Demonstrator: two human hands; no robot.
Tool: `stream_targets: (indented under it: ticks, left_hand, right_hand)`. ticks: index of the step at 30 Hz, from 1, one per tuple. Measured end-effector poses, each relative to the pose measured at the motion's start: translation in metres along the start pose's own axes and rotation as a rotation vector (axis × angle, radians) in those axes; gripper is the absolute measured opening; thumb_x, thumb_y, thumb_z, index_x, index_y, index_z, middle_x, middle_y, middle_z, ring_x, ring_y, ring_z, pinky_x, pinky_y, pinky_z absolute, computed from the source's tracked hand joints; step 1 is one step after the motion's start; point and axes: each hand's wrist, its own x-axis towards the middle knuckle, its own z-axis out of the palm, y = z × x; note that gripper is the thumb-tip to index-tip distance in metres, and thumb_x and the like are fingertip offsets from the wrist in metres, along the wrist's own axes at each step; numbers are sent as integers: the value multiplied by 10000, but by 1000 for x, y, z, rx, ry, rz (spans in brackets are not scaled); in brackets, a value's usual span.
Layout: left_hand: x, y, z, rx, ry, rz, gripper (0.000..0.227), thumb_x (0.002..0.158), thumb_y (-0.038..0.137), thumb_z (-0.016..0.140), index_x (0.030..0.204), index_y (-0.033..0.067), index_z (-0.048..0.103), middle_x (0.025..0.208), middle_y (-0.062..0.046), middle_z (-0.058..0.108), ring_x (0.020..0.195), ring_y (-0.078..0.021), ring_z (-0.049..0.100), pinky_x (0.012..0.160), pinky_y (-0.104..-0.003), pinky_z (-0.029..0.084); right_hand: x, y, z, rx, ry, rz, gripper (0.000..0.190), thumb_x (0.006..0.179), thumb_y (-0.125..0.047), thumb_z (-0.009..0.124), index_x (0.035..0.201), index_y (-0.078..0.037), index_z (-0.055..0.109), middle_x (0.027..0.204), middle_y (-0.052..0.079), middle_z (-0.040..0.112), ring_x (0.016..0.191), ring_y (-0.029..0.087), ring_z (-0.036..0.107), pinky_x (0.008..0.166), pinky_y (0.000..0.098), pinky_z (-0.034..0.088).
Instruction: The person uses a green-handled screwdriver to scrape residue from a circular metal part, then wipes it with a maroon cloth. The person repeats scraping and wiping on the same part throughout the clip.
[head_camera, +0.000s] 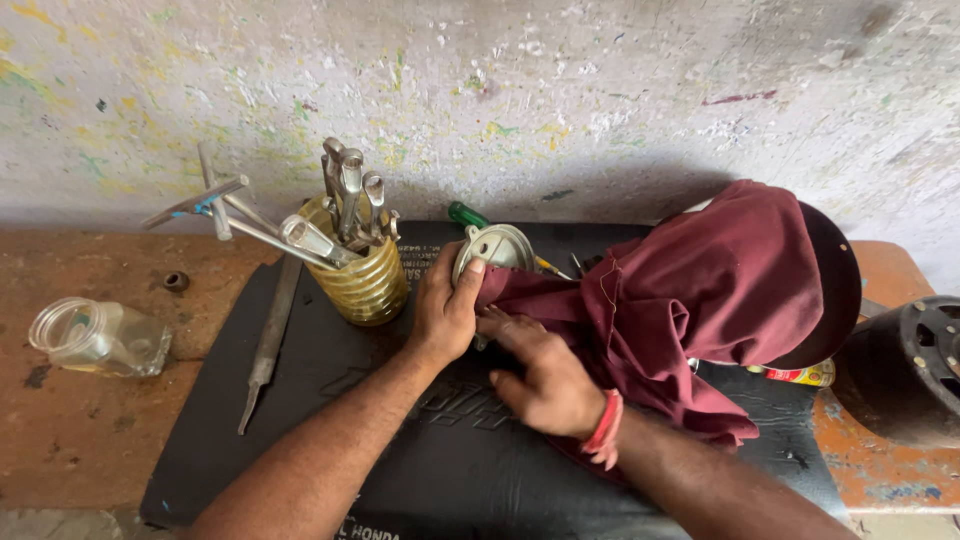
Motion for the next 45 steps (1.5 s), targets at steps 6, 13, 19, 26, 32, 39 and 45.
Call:
stream_targets:
  ticks: [6, 13, 19, 26, 32, 39, 45]
  left_hand:
    - [2, -4, -5, 26, -85, -77, 447, 1057, 406, 481, 1223, 14, 618, 1054, -171, 748, 976, -312, 730, 843, -416, 553]
    - [8, -11, -11, -22, -164, -154, 501, 1055, 466, 438, 1254, 38, 605, 1096, -133, 737, 1032, -268, 714, 882, -392, 555]
    - [8, -17, -12, -43, -143, -151, 511, 1048, 475, 463, 1245, 30, 620, 1105, -136, 731, 1038, -266, 703, 888, -392, 540]
    - [8, -19, -11, -27, -114, -94, 500, 1042, 464, 487, 1208, 16, 634, 1049, -133, 743, 982, -263, 710, 852, -402, 536]
    - [7, -19, -10, -32, -123, -120, 519, 1030, 484, 485, 1207, 21, 639, 1013, -133, 742, 941, -258, 706, 831, -408, 536]
    - [4, -9, -13, -7, -89, -53, 547, 1035, 479, 490, 1300, 11, 592, 985, -140, 739, 891, -248, 728, 780, -397, 568]
    - [2, -2, -22, 24, -92, -144, 541, 1012, 432, 524, 1342, 8, 583, 1037, -171, 759, 935, -265, 746, 801, -400, 573]
  right_hand:
    - [12, 7, -13, -81, 2, 117, 474, 780, 24, 631, 1252, 18, 598, 1134, 199, 731, 1074, 340, 725, 916, 385, 576]
    - [9, -3, -20, -304, -1, 55, 430, 752, 29, 718, 1174, -13, 646, 1075, 184, 719, 989, 363, 710, 834, 406, 583]
    - [-15, -55, -72, -233, 433, -31, 276, 863, -80, 798, 1105, -13, 684, 1150, 115, 745, 1064, 226, 732, 910, 346, 580]
    - [-61, -32, -196, -1366, 675, 425, 412, 869, -346, 860, 892, 50, 751, 830, 211, 732, 786, 387, 703, 698, 442, 552]
    - [-78, 5, -214, -772, 640, 628, 341, 973, -295, 778, 1071, 31, 773, 899, 233, 721, 797, 308, 706, 731, 415, 529]
    - [-39, -61, -187, -10, 837, -54, 209, 1138, -134, 697, 1111, 73, 692, 979, 96, 705, 844, 116, 618, 815, 257, 507]
    - [-42, -127, -139, 166, 615, 207, 181, 1013, -137, 645, 969, 30, 698, 766, 47, 650, 630, 89, 528, 570, 220, 414]
